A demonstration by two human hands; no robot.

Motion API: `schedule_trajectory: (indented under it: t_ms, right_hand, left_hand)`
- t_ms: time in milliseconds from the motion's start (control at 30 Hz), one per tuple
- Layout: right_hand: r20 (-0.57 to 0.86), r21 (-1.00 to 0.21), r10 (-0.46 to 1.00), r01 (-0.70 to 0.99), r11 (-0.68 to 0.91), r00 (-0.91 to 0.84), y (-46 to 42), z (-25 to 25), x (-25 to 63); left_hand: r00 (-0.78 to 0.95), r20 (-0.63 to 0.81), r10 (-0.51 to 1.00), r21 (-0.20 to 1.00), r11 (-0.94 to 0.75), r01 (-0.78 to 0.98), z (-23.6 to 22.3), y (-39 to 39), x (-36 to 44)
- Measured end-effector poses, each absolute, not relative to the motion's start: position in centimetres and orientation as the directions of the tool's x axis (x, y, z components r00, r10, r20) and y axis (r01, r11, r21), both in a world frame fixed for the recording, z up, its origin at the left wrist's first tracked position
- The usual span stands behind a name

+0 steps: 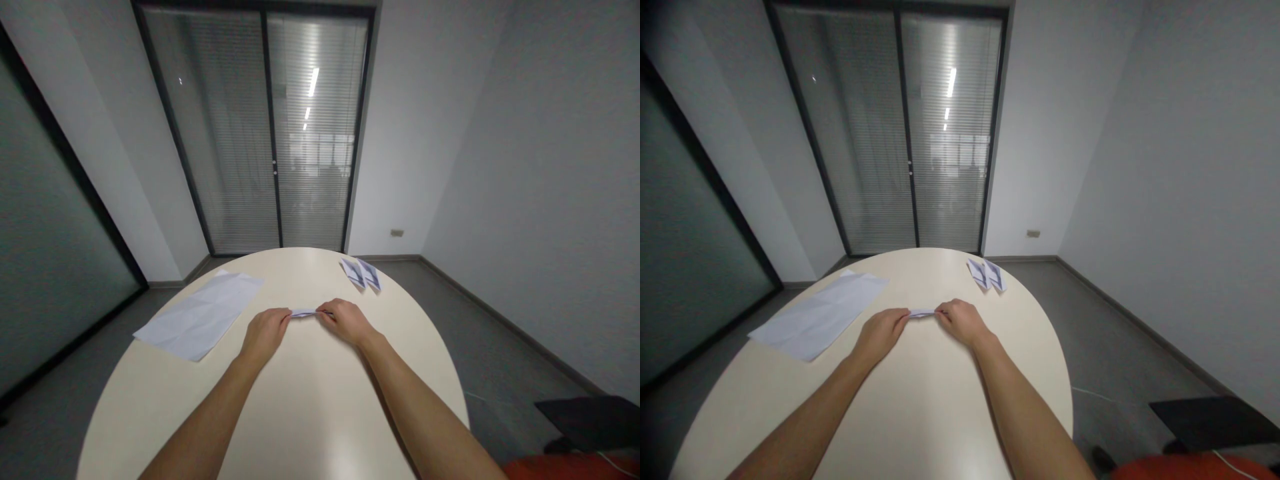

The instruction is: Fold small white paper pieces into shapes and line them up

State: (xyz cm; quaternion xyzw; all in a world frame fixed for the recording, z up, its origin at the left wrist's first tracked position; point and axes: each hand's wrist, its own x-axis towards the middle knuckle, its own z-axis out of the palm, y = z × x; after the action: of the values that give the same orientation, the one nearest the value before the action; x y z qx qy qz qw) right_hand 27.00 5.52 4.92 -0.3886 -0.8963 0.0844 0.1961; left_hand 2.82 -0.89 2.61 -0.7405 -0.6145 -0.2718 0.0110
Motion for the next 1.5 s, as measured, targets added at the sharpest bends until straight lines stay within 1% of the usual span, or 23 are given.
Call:
schedule_trajectory:
  t_ms: [100, 267, 333, 400, 467, 567, 633, 700, 933, 1100, 1367, 1500]
  right_hand:
    - [0.322, -0.322, 0.760, 0.690, 0.648, -0.564, 5.8, 4.9, 27.2]
    - [0.362, -0.383, 0.829, 0.742, 0.550, -0.427, 6.3, 4.7, 27.6]
    - [0.374, -0.412, 0.853, 0.759, 0.504, -0.363, 6.4, 4.8, 27.6]
    - [0.388, -0.431, 0.873, 0.778, 0.456, -0.297, 6.5, 5.0, 27.7]
    - [0.390, -0.424, 0.891, 0.814, 0.397, -0.231, 6.5, 5.2, 28.0]
    - [0.369, -0.342, 0.916, 0.893, 0.292, -0.158, 6.7, 5.3, 28.4]
    - [0.346, -0.270, 0.926, 0.928, 0.255, -0.153, 6.7, 5.3, 28.6]
    - [0.318, -0.218, 0.931, 0.942, 0.255, -0.179, 6.6, 5.3, 28.4]
    - [0.152, -0.111, 0.970, 0.972, 0.207, -0.190, 6.1, 5.0, 26.6]
    - [0.119, -0.097, 0.971, 0.971, 0.220, -0.208, 6.6, 4.6, 25.9]
    - [0.035, -0.101, 0.981, 0.976, 0.194, -0.191, 9.4, 4.0, 25.1]
    - [0.043, -0.124, 0.982, 0.974, 0.189, -0.186, 11.1, 4.0, 25.1]
  left_hand:
    - [0.059, 0.441, 0.896, 0.291, -0.205, 0.935, 2.6, -0.8, 2.7]
    - [0.004, 0.567, 0.824, 0.278, -0.195, 0.940, 1.5, -0.2, 2.2]
    - [-0.005, 0.588, 0.808, 0.274, -0.194, 0.942, 0.6, 0.1, 2.0]
    - [-0.002, 0.574, 0.819, 0.276, -0.191, 0.942, -0.3, 0.3, 1.9]
    - [-0.005, 0.539, 0.842, 0.287, -0.178, 0.941, -1.0, 0.4, 2.0]
    - [-0.004, 0.497, 0.868, 0.296, -0.165, 0.941, -1.6, 0.5, 2.3]
    - [-0.001, 0.482, 0.876, 0.297, -0.163, 0.941, -1.6, 0.4, 2.5]
    - [-0.010, 0.471, 0.882, 0.304, -0.152, 0.941, -1.5, 0.4, 2.6]
    - [-0.018, 0.437, 0.899, 0.315, -0.135, 0.939, -0.9, 0.1, 2.8]
    - [-0.013, 0.400, 0.917, 0.305, -0.120, 0.945, -0.7, 0.1, 2.8]
    - [-0.022, 0.388, 0.921, 0.319, -0.112, 0.941, -0.6, 0.5, 3.0]
    - [-0.013, 0.384, 0.923, 0.294, -0.109, 0.950, -0.5, 0.8, 3.0]
